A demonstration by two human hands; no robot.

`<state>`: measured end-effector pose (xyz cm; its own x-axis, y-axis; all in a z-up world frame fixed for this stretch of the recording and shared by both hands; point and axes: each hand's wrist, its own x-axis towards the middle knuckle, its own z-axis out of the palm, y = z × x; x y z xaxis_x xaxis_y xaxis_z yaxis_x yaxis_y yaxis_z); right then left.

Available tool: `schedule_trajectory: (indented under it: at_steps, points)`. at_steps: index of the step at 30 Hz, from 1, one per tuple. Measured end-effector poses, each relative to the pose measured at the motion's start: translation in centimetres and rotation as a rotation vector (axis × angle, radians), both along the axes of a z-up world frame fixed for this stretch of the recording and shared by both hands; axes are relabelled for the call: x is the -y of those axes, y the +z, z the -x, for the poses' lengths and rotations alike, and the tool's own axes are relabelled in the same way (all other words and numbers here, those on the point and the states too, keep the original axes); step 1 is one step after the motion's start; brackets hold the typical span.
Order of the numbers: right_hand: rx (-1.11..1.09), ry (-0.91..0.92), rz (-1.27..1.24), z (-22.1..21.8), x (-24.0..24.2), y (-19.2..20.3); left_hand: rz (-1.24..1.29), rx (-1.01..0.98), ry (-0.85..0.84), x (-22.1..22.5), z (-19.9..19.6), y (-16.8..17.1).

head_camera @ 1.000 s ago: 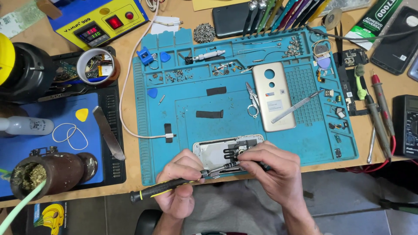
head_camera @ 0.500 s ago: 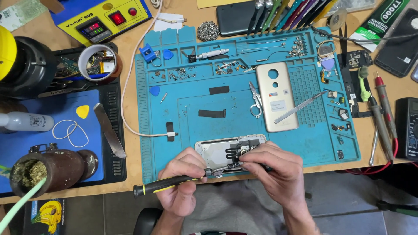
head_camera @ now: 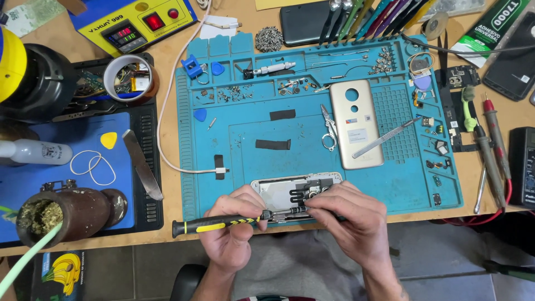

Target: Disassembling a smartphone by removing internal screws using a precision screwdriver on a repair mat.

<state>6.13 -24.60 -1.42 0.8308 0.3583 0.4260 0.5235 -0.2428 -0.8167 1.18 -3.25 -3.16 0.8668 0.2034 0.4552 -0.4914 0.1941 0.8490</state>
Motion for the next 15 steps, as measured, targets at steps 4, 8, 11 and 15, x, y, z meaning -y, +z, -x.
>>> schedule_trajectory:
  at_steps: [4,8,11,15]
  points:
    - [-0.053,-0.042,-0.001,0.8,0.4,-0.8,0.006,0.004,0.055,0.5,-0.6,1.0]
    - [-0.182,-0.148,-0.104,1.7,1.0,-2.7,-0.343,0.046,0.253,1.1,-2.3,1.6]
    - [-0.218,-0.17,-0.198,1.9,1.1,-2.8,-0.565,0.082,0.276,1.9,-3.8,1.6]
    - [-0.279,-0.202,-0.192,2.1,1.2,-2.4,-0.628,0.1,0.239,2.5,-4.5,1.2]
